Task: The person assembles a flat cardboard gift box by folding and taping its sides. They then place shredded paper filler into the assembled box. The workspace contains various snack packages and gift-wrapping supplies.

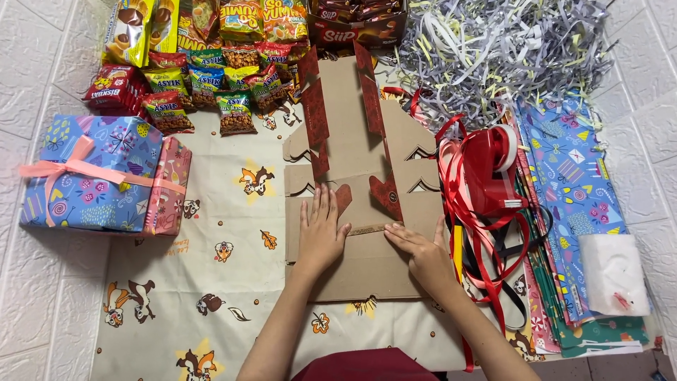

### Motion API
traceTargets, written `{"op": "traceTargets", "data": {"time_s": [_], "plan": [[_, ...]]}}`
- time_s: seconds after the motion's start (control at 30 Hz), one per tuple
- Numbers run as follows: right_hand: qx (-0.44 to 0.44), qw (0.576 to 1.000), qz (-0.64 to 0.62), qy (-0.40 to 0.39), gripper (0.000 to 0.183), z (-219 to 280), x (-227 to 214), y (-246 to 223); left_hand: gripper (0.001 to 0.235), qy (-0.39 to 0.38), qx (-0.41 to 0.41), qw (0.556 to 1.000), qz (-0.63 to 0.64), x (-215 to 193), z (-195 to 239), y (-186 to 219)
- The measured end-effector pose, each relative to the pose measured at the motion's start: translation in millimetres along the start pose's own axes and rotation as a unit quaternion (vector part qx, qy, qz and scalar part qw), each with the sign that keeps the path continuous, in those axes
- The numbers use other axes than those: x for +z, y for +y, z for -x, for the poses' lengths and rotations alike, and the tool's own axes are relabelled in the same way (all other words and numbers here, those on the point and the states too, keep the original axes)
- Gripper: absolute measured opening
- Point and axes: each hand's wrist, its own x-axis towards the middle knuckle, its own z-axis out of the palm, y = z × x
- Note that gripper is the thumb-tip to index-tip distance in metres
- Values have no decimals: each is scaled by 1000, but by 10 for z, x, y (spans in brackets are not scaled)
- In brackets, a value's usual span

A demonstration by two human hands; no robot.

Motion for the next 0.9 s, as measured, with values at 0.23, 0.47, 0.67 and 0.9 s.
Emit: {"op": "traceTargets", "data": {"time_s": [0.23, 0.47, 0.67, 0.9], "plan": [[7, 1000, -6, -7, 69, 70, 50, 106, 76, 6, 6, 1000, 3, -3, 3, -19], [-2, 999, 2, 39, 57, 89, 73, 13, 78, 22, 10, 1000, 3, 40, 6, -22], [-139, 986, -50, 71, 46, -188, 198, -368, 78, 22, 23, 999, 27, 67, -21, -122], [-204, 977, -18, 51, 37, -389, 404, -417, 86, -109, 89, 983, 117, -218, -85, -592]]}}
